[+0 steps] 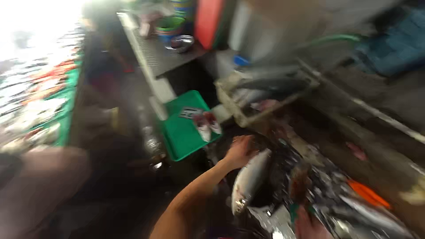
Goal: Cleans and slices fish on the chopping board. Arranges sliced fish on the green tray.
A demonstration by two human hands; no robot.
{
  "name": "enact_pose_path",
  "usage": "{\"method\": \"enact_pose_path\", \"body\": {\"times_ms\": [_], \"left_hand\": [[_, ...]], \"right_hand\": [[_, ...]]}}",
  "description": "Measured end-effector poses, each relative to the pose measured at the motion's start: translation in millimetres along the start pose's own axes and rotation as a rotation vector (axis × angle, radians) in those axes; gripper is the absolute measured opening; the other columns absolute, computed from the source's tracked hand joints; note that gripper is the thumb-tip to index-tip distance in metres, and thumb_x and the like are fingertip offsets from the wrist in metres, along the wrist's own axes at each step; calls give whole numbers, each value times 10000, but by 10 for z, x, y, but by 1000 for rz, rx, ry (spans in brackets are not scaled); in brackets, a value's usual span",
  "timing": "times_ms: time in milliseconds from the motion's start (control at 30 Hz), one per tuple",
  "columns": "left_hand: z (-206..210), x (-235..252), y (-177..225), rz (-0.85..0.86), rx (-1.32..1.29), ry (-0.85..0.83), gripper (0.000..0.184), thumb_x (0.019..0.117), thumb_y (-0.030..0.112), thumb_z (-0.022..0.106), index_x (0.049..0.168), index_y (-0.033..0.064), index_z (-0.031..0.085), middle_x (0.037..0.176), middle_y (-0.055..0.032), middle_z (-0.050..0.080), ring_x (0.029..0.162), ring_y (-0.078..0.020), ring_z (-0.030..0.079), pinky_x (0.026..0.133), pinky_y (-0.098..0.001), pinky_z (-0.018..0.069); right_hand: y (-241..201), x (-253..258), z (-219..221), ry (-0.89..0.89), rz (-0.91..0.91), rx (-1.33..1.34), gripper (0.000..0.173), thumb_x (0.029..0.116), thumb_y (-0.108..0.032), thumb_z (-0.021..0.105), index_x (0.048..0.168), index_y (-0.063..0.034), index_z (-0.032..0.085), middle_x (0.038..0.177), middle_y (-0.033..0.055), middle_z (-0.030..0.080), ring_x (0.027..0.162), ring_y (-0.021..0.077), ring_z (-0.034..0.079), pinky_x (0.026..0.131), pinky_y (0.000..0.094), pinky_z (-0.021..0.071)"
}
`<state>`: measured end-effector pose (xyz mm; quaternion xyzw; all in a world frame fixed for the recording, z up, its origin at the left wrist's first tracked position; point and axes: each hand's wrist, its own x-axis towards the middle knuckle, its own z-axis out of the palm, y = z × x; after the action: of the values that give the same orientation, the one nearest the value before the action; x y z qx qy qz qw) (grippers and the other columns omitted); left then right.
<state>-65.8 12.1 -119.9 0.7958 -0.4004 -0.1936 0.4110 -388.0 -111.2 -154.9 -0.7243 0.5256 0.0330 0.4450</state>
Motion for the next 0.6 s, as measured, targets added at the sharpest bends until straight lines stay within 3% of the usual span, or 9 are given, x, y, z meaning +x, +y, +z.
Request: {"method": "enact_pose_path", "body": {"times_ms": [33,100,200,367,400,433,467,500,600], "left_hand": [[362,-131,-137,-134,138,-90,786,975,506,628,1581,82,366,1593,-182,418,1481,-355,379,1218,-556,311],[979,-353,-347,-248,326,-240,946,975,635,514,1640,52,181,1689,-247,158,1552,-455,168,1211,-666,206],[1434,-261,-418,-258,467,-297,875,1030,602,407,1608,-26,218,1665,-316,149,1549,-489,138,1221,-671,160],[1934,1033,-552,-17,440,-325,777,1065,458,412,1612,-45,184,1695,-275,-41,1557,-503,-36,1183,-765,28],[1938,1286,-530,8,400,-295,717,1067,395,425,1617,-13,212,1708,-242,16,1564,-485,15,1190,-757,55],[1868,1343,-480,-15,319,-222,634,1069,375,436,1587,24,335,1685,-233,192,1546,-479,158,1189,-739,145],[1743,1309,-411,-71,233,-130,569,1069,400,429,1506,37,465,1581,-257,393,1475,-491,320,1148,-722,266],[1607,1152,-378,-140,161,-87,557,1069,427,415,1436,22,519,1470,-286,492,1403,-507,405,1108,-711,332],[1560,443,-522,-250,109,-224,597,1079,448,408,1435,-30,445,1450,-373,415,1362,-582,392,1036,-754,368]], "right_hand": [[189,63,46,79,-26,102,569,1100,-429,386,1290,72,576,788,188,647,581,259,625,556,499,572],[233,50,34,164,22,109,575,1077,-507,414,1256,-3,625,752,152,651,559,272,629,551,521,575],[127,-162,-62,161,121,60,507,1099,-451,380,1229,-18,611,740,101,629,552,230,625,556,457,584],[-6,-313,-48,162,147,-60,434,1098,-391,405,1176,-19,614,743,70,621,587,184,631,574,410,581],[-115,-308,-46,149,146,-127,430,1095,-393,413,1157,-22,622,764,72,628,623,183,641,610,409,582],[-252,-316,-60,127,146,-214,439,1092,-400,417,1151,-20,628,789,80,641,671,192,654,656,414,581],[-403,-276,-95,107,130,-308,456,1090,-408,410,1152,-13,628,805,96,650,712,213,664,691,426,575],[-554,-230,-113,82,112,-392,469,1091,-414,403,1158,-6,625,809,111,659,733,238,677,701,438,574],[-889,-10,-103,-18,64,-550,460,1094,-413,385,1157,-11,600,780,116,655,742,275,697,692,454,584]]}}
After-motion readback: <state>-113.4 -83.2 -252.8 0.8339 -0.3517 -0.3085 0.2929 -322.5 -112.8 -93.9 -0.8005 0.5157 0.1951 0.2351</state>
